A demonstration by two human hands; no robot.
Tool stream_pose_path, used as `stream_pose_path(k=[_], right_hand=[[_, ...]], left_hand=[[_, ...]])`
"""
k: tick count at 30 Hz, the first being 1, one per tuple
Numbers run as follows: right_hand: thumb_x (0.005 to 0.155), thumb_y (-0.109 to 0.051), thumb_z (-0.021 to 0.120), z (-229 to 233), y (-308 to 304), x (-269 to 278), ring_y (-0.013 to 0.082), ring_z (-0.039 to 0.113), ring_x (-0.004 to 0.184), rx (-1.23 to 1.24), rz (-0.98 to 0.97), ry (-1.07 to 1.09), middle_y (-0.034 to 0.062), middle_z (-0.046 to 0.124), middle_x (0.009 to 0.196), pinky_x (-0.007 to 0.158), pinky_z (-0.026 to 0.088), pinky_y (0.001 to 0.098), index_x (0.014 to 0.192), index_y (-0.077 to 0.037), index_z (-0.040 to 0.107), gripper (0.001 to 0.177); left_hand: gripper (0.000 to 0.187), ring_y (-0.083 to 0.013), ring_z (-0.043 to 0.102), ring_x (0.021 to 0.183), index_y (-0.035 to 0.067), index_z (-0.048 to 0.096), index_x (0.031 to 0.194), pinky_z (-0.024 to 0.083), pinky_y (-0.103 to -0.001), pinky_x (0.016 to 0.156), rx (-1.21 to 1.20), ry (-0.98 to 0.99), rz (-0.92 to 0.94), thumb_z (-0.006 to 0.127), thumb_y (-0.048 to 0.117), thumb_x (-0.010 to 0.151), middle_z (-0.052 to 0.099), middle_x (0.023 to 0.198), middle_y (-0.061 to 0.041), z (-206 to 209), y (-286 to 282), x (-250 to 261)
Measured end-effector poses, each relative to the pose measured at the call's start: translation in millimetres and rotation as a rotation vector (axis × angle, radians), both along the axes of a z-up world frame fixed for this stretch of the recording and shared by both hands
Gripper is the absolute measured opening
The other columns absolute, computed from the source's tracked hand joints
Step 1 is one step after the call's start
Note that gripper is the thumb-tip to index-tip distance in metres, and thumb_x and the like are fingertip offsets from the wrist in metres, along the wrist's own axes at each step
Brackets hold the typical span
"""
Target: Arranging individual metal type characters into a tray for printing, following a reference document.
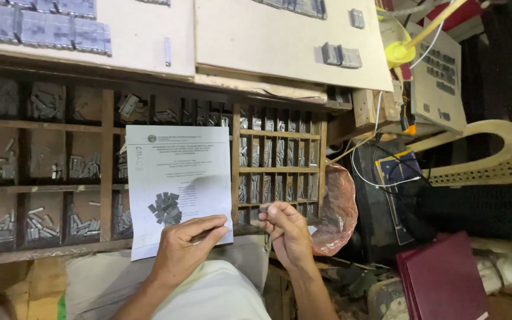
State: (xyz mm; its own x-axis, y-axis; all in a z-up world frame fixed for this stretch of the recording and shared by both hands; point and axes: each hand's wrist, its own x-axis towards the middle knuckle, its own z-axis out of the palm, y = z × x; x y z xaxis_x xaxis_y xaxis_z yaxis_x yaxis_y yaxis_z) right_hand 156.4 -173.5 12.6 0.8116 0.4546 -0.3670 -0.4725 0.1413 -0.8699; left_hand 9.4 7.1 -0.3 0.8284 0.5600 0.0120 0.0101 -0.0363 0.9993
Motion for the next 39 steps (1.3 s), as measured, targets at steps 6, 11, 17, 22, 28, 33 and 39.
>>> stream_pose_path(k=[6, 11, 17, 22, 28, 33, 39], right_hand=[[0.092, -0.001, 0.071, 1, -6, -14, 0.0210, 0.070, 0.075, 0.066, -0.039, 0.003, 0.0158, 0.074, 0.088, 0.072, 0.059, 0.0291, 0.100, -0.001, 0.069, 0.008], [0.093, -0.005, 0.072, 2, -4, -24, 0.0204, 0.074, 0.075, -0.001, -0.021, -0.142, 0.0169, 0.078, 0.089, 0.075, 0.062, 0.0298, 0.110, 0.003, 0.071, 0.019], [0.093, -0.012, 0.073, 3, -3, -32, 0.0205, 0.074, 0.077, -0.086, 0.018, -0.263, 0.0160, 0.078, 0.086, 0.078, 0.062, 0.0308, 0.103, 0.003, 0.073, 0.018], [0.092, -0.013, 0.074, 15, 7, -42, 0.0197, 0.073, 0.080, -0.103, 0.084, -0.313, 0.0153, 0.078, 0.098, 0.081, 0.061, 0.0321, 0.099, 0.002, 0.076, 0.017], [0.098, -0.015, 0.065, 11, 13, -59, 0.0216, 0.073, 0.086, -0.047, 0.059, -0.127, 0.0186, 0.078, 0.098, 0.078, 0.063, 0.0318, 0.109, 0.007, 0.074, 0.026], [0.101, -0.015, 0.061, 12, 8, -69, 0.0220, 0.072, 0.086, 0.023, 0.057, -0.124, 0.0185, 0.077, 0.097, 0.078, 0.062, 0.0308, 0.119, 0.009, 0.071, 0.031], [0.100, -0.013, 0.061, 11, 6, -71, 0.0234, 0.073, 0.087, 0.048, 0.054, -0.061, 0.0203, 0.077, 0.094, 0.079, 0.061, 0.0316, 0.120, 0.010, 0.070, 0.031]], left_hand=[[0.024, -0.0151, 0.082, 0.093, 0.009, 0.081, 0.105, 0.065, -0.025, 0.093, 0.261, -0.215, -0.034, 0.084, 0.008, 0.081, 0.082, 0.104, -0.008, 16, -2, 12], [0.047, -0.0128, 0.080, 0.089, 0.010, 0.069, 0.128, 0.068, -0.024, 0.079, 0.379, -0.294, -0.050, 0.084, 0.009, 0.084, 0.080, 0.110, -0.009, 7, -7, 17], [0.057, -0.0173, 0.081, 0.094, 0.005, 0.062, 0.136, 0.069, -0.026, 0.083, 0.493, -0.378, -0.098, 0.085, 0.005, 0.084, 0.078, 0.115, -0.011, 1, -7, 17], [0.058, -0.0187, 0.081, 0.094, 0.005, 0.059, 0.139, 0.069, -0.027, 0.082, 0.592, -0.424, -0.110, 0.083, 0.000, 0.087, 0.079, 0.115, -0.011, -6, -6, 15], [0.053, -0.0165, 0.081, 0.089, 0.006, 0.064, 0.134, 0.069, -0.025, 0.078, 0.572, -0.439, -0.078, 0.085, 0.003, 0.086, 0.079, 0.115, -0.011, -6, -3, 13], [0.054, -0.0172, 0.081, 0.099, 0.008, 0.065, 0.132, 0.069, -0.024, 0.089, 0.383, -0.444, -0.058, 0.087, 0.003, 0.083, 0.078, 0.117, -0.010, -8, -5, 11], [0.049, -0.0175, 0.081, 0.100, 0.008, 0.069, 0.127, 0.067, -0.025, 0.091, 0.313, -0.411, -0.065, 0.087, 0.005, 0.082, 0.079, 0.113, -0.010, -2, -5, 9]])
